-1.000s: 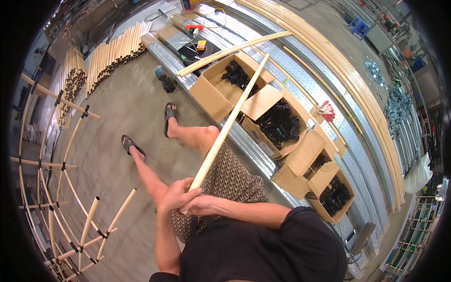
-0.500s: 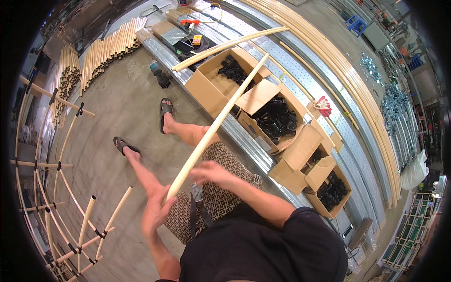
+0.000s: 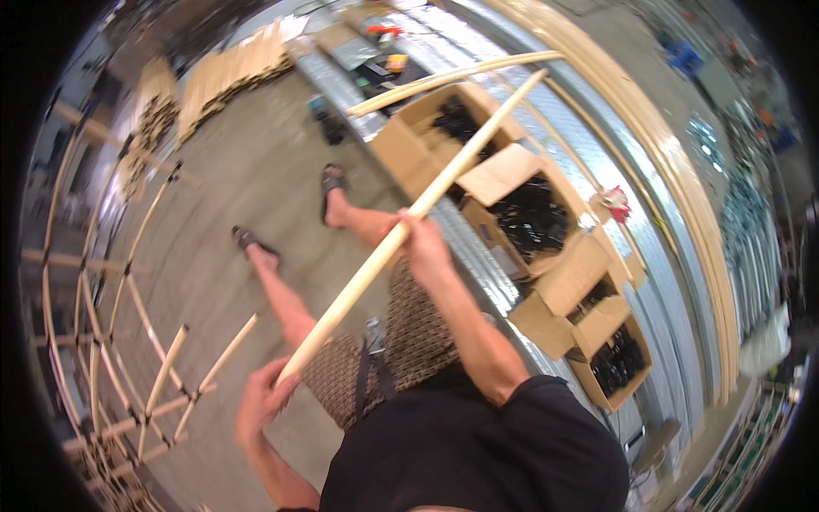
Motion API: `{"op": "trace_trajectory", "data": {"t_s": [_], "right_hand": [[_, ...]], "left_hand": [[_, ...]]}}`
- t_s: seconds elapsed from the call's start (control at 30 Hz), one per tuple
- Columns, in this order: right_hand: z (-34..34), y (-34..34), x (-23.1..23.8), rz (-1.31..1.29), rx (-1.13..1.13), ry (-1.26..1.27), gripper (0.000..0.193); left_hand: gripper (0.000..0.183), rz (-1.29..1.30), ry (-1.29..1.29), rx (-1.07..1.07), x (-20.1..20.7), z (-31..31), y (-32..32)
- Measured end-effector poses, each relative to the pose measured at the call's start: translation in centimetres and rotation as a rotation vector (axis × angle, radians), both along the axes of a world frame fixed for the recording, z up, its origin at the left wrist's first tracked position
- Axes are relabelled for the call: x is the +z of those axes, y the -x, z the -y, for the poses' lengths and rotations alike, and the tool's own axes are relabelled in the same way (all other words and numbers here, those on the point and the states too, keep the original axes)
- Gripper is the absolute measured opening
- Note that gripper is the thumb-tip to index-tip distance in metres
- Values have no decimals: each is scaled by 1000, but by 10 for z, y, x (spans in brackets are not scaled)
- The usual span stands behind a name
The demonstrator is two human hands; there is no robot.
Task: The person assembles a structure by using a drill to secure joints and manually attaching black plastic connectors to light-colored poles.
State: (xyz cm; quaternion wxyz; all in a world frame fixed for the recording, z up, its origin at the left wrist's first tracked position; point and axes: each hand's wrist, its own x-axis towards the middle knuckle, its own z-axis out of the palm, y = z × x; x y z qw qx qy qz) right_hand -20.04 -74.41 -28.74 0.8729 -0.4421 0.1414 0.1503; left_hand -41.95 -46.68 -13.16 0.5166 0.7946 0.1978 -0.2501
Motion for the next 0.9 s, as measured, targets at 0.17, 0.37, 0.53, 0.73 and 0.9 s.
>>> {"op": "trace_trajectory", "data": {"t_s": [0.17,0.37,0.53,0.73,0.9], "right_hand": [[16,-25,114,381,-191,-18,18],[26,-25,236,797,-210,80,29],[26,-5,282,986,-203,138,33],[22,-2,312,1119,-258,232,30],[4,7,315,1116,-332,276,27]], "left_hand": [[33,334,-187,-22,-32,-5,-9],[33,765,-213,126,-72,33,-36],[37,645,137,-5,-77,59,-55],[37,612,388,104,-111,88,-59],[32,523,568,467,-128,97,-47]]}}
